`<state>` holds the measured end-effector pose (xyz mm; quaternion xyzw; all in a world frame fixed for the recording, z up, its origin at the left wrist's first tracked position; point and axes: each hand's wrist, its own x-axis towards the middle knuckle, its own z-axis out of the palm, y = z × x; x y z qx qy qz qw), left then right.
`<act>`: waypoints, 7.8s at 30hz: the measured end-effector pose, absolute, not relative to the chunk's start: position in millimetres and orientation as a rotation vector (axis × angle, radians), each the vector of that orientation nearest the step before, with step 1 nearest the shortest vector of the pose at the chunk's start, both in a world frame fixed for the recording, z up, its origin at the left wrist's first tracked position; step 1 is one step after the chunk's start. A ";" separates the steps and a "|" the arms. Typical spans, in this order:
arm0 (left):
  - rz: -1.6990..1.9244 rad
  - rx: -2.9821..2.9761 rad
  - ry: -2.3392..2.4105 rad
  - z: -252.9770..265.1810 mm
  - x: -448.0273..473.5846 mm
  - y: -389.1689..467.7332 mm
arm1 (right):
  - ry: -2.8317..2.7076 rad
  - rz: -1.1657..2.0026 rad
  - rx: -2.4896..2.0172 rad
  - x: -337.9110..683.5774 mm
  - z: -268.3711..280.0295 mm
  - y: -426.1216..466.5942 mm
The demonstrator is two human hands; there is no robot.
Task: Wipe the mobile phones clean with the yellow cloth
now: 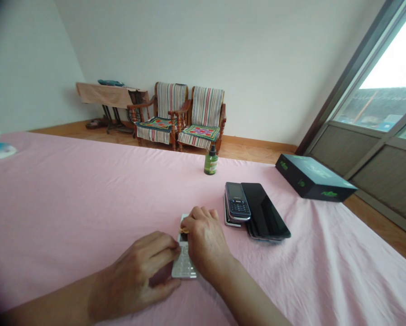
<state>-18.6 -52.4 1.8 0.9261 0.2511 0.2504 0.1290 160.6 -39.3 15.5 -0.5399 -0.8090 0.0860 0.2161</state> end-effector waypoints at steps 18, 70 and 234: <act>0.697 2.699 0.744 1.1 -19.3 -51.3 | -2.226 0.381 -1.472 160.7 19.9 -51.8; 0.681 2.713 0.725 2.4 -16.6 -51.4 | -1.997 0.152 -1.727 168.0 -0.1 -29.4; 0.642 2.399 0.661 7.1 -17.0 -37.7 | -2.161 0.324 -1.484 165.2 4.5 -86.3</act>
